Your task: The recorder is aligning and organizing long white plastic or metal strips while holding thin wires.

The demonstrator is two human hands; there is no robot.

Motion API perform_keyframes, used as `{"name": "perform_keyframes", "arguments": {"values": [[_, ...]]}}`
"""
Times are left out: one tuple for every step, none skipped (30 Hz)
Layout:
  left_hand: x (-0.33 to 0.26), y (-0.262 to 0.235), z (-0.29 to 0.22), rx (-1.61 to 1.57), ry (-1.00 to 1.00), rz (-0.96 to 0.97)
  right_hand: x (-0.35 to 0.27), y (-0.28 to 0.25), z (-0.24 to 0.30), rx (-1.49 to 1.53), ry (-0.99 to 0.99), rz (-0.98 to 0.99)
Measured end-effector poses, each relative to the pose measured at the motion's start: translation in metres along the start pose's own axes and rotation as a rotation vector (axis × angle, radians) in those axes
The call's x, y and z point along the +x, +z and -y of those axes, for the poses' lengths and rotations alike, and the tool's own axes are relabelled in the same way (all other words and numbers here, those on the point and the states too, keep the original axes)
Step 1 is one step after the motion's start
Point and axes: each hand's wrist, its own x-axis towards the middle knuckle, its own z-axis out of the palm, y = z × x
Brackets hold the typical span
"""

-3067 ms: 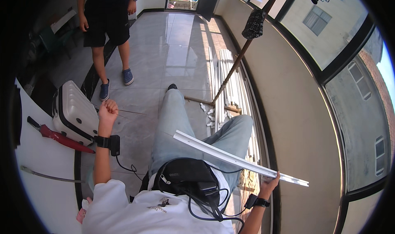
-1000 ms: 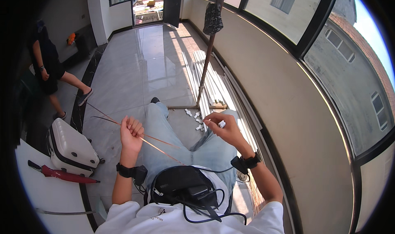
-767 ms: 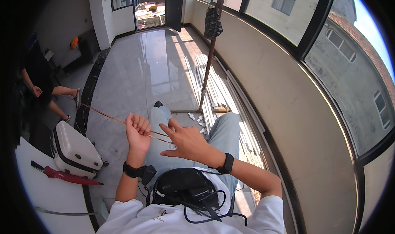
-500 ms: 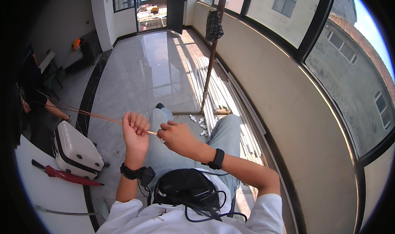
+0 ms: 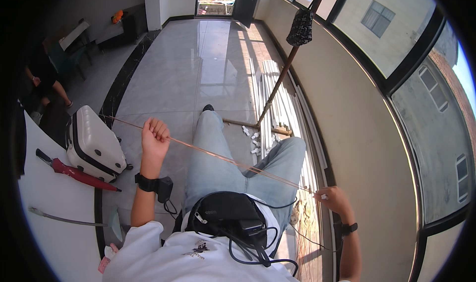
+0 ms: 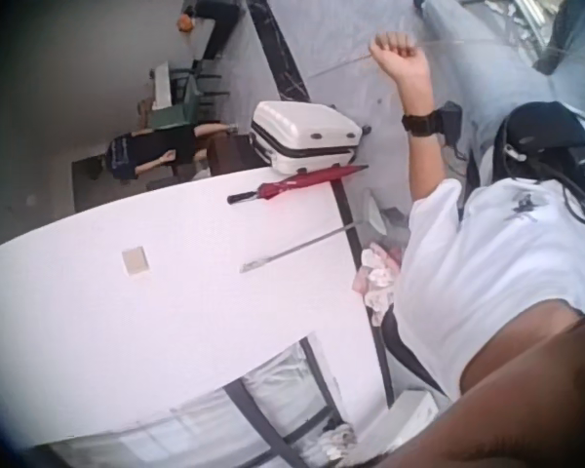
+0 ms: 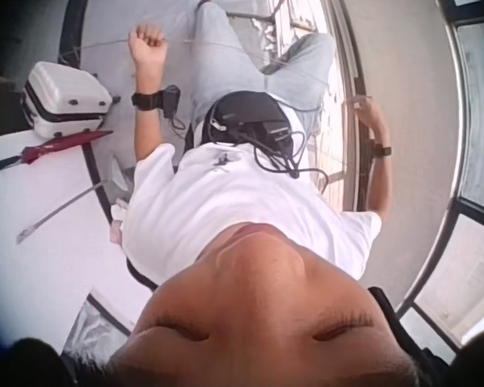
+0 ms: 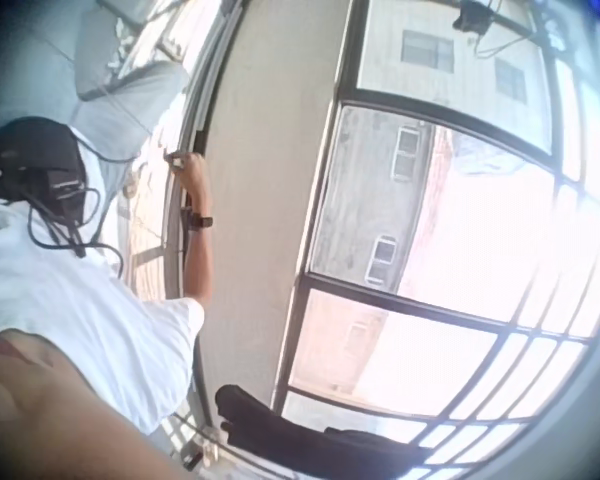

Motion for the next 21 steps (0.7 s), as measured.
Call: {"name": "perform_keyframes", "arguments": {"values": [[0.001, -0.002, 0.007, 0.003, -0.017, 0.0, -0.003, 0.003, 0.004, 0.009, -0.06, 0.01], [0.001, -0.002, 0.014, -0.032, -0.039, -0.008, -0.003, 0.008, 0.01, 0.011, -0.042, 0.008], [0.003, 0.0, 0.024, -0.062, -0.068, -0.01, -0.002, 0.012, 0.018, 0.027, -0.081, 0.018], [0.004, 0.003, 0.035, -0.051, -0.091, -0.003, 0.0, 0.017, 0.027, 0.043, -0.123, 0.028], [0.002, 0.005, 0.048, -0.041, -0.123, -0.007, 0.001, 0.021, 0.039, 0.062, -0.118, 0.006], [-0.002, 0.005, 0.056, -0.03, -0.144, -0.014, 0.005, 0.031, 0.045, 0.11, -0.188, -0.064], [-0.002, -0.002, 0.068, -0.022, -0.156, -0.008, 0.008, 0.034, 0.053, 0.074, -0.226, -0.073], [-0.002, -0.013, 0.082, 0.066, -0.178, 0.075, 0.009, 0.036, 0.058, 0.036, -0.263, -0.081], [-0.003, -0.016, 0.093, 0.154, -0.198, 0.157, 0.008, 0.038, 0.056, 0.04, -0.253, -0.088], [-0.008, 0.0, 0.103, 0.16, -0.219, 0.168, 0.005, 0.042, 0.051, 0.067, -0.244, -0.133], [-0.016, 0.018, 0.113, 0.326, -0.285, 0.134, 0.002, 0.044, 0.046, 0.092, -0.236, -0.177], [-0.02, 0.028, 0.12, 0.495, -0.351, 0.098, -0.004, 0.039, 0.041, 0.096, -0.196, -0.219], [-0.018, 0.019, 0.121, 0.595, -0.316, 0.237, -0.013, 0.038, 0.025, 0.121, -0.152, -0.279], [-0.017, 0.01, 0.121, 0.603, -0.34, 0.248, -0.026, 0.039, 0.004, 0.144, -0.107, -0.34], [-0.02, 0.011, 0.121, 0.724, -0.196, 0.209, -0.041, 0.036, -0.011, 0.118, 0.024, -0.391], [-0.022, 0.008, 0.117, 0.837, -0.045, 0.171, -0.058, 0.034, -0.024, 0.089, 0.152, -0.438], [-0.016, -0.001, 0.112, 0.803, -0.098, 0.17, -0.084, 0.041, -0.05, 0.081, 0.258, -0.513], [-0.009, -0.014, 0.1, 0.772, -0.142, 0.159, -0.108, 0.052, -0.078, 0.076, 0.354, -0.584], [-0.005, -0.028, 0.087, 0.795, -0.111, 0.12, -0.131, 0.059, -0.096, 0.082, 0.379, -0.594], [0.0, -0.044, 0.077, 0.816, -0.081, 0.082, -0.158, 0.069, -0.11, -0.061, 0.466, -0.585], [0.007, -0.06, 0.069, 0.84, -0.068, 0.013, -0.186, 0.082, -0.125, -0.207, 0.552, -0.571]]}}
